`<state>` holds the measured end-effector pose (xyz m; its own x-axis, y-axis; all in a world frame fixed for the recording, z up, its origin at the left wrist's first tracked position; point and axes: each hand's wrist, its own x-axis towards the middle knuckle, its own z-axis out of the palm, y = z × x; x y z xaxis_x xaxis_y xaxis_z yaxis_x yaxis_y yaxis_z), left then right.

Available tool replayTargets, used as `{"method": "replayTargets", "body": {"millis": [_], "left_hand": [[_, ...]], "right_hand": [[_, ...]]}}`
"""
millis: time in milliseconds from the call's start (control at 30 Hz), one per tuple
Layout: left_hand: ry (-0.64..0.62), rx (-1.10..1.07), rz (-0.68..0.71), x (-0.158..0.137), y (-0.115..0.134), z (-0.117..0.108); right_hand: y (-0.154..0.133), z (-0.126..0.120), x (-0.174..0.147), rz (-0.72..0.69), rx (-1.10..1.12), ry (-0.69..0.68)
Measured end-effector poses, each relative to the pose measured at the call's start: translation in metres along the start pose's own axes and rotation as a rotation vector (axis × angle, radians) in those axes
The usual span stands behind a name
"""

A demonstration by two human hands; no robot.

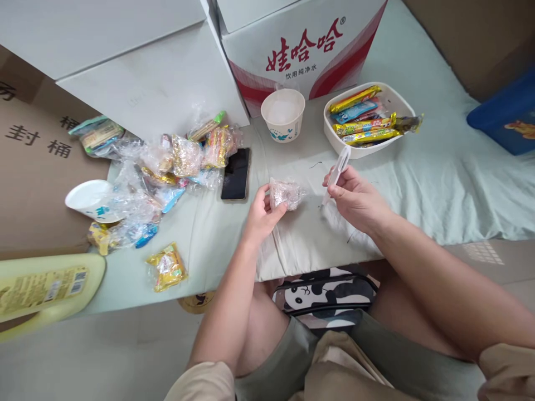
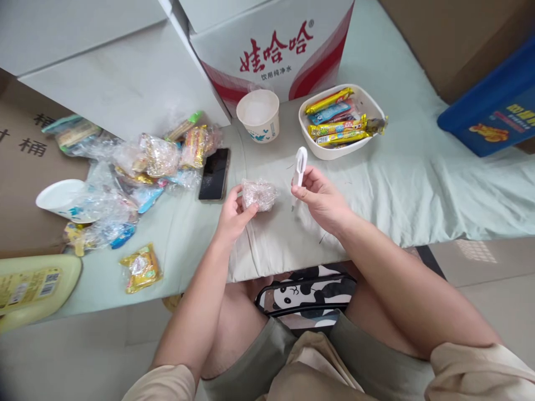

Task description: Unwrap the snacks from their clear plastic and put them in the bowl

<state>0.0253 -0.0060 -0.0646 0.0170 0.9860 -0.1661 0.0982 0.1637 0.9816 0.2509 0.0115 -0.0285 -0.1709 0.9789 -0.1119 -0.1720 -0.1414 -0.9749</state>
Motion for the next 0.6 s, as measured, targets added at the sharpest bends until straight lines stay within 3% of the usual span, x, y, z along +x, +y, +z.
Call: {"method": "replayTargets", "body": {"millis": [267, 600], "left_hand": [[-0.019, -0.016, 0.013, -0.0007, 0.0045, 0.0042], [-0.029, -0.020, 0.043, -0.0020, 0.0053, 0.0063]], "right_hand": [[-0.0021, 0.0006, 0.0023, 0.072, 0.241, 0.096], [0.0043, 0.0028, 0.0020, 0.132, 0.287, 0.164]]}}
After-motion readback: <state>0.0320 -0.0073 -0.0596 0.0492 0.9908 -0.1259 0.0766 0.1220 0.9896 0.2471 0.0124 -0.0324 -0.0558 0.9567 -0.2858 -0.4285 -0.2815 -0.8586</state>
